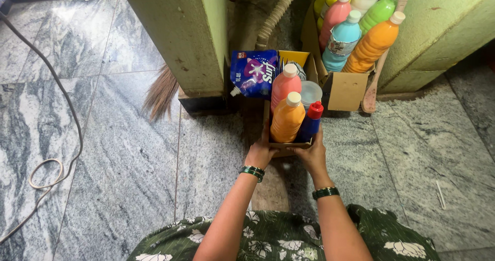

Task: The person organizes cleaning supplies in a cardboard box, placing bottles of detergent and a packet of detergent powder inside. They adjust the items to fit neatly and then place a wooden stick into the box.

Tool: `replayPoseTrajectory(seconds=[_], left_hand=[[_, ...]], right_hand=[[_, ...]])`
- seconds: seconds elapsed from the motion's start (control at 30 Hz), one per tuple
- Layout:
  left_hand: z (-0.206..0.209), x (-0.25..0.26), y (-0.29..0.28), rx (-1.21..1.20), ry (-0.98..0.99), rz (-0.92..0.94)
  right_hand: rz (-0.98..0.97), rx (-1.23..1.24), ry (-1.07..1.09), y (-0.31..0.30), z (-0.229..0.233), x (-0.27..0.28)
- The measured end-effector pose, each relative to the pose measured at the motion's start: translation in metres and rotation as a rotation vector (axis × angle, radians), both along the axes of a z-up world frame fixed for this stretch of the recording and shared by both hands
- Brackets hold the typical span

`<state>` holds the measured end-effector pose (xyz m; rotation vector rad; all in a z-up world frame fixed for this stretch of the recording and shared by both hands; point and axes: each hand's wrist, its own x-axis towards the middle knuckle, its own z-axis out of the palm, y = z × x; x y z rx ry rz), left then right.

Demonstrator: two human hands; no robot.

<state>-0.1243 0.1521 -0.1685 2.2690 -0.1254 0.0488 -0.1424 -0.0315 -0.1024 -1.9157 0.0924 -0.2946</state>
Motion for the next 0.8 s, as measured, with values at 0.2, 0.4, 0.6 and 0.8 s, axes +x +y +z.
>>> replayPoseTrajectory(seconds=[0.2, 0.4, 0.6, 0.8], left_hand=[[0.006, 0.008, 0.001, 0.012, 0.045, 0.007], [0.011, 0.009, 0.001, 0.043, 0.118, 0.021], [0.006, 0.01, -0.009, 0.04, 0.083, 0.051], [0.003, 0.014, -0.013, 0.062, 0.073, 0.068]], right_hand=[[-0.018, -0.095, 0.082, 0.005, -0.003, 0.009], [0.074, -0.029, 0.086, -0.005, -0.009, 0.019], [0.241, 0.199, 0.057, -0.017, -0.013, 0.035], [0.31, 0.318, 0.08, -0.028, -0.019, 0.044]])
